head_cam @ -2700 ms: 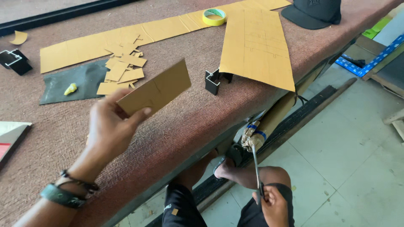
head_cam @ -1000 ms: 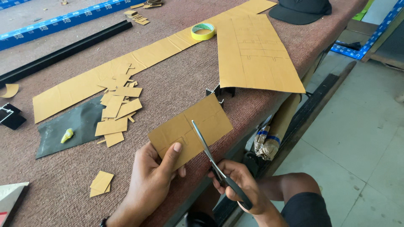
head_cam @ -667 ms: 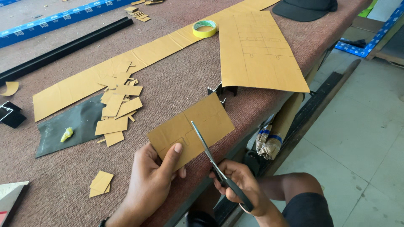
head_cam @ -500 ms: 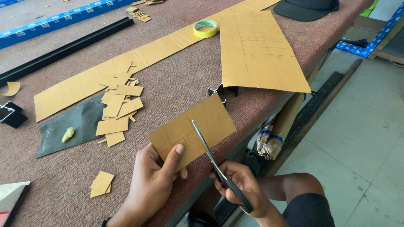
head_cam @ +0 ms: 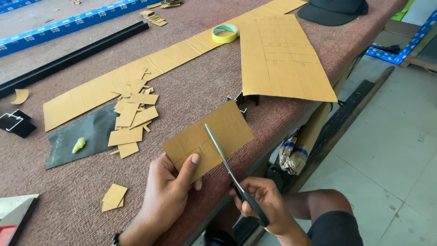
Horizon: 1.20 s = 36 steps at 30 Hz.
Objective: The person uses scissors to cut small rectangular pieces from a larger sheet of cardboard. They repeatedly trim the edges of the cardboard pieces and place the cut pieces on the table.
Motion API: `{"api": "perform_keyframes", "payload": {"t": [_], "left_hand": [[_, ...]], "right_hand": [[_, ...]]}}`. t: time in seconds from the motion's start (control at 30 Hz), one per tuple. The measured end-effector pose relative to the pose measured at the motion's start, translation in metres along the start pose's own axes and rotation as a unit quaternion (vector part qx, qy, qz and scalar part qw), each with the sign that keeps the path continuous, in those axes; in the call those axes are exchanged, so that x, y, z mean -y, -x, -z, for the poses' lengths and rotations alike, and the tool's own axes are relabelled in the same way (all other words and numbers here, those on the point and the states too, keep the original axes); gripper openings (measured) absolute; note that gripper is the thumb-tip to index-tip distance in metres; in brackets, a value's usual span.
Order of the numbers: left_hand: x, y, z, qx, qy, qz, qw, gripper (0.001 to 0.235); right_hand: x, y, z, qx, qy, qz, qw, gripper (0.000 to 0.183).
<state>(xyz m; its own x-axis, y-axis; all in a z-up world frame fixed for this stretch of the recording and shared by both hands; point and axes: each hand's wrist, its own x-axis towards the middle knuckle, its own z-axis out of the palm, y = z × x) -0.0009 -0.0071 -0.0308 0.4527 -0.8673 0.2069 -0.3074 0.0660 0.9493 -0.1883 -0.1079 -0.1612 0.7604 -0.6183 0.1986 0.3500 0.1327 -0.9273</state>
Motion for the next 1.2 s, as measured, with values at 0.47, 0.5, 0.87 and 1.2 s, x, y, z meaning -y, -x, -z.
{"api": "perform_keyframes", "payload": {"t": [0.47, 0.5, 0.87, 1.2], "left_hand": [[0.006, -0.001, 0.0, -0.011, 0.019, -0.001, 1.0, 0.046], [0.005, -0.001, 0.0, -0.011, 0.019, -0.002, 1.0, 0.046], [0.001, 0.0, 0.0, -0.017, 0.016, 0.007, 1.0, 0.044], [-0.001, 0.001, 0.0, 0.013, 0.014, 0.0, 1.0, 0.039]], "right_hand": [[-0.016, -0.001, 0.005, -0.068, 0.015, -0.043, 0.997, 0.015], [-0.013, -0.001, 0.003, -0.068, 0.015, -0.042, 0.997, 0.015], [-0.014, 0.001, 0.006, -0.062, 0.007, -0.043, 0.997, 0.021], [-0.009, -0.001, -0.002, -0.05, -0.012, -0.018, 0.998, 0.031]]}}
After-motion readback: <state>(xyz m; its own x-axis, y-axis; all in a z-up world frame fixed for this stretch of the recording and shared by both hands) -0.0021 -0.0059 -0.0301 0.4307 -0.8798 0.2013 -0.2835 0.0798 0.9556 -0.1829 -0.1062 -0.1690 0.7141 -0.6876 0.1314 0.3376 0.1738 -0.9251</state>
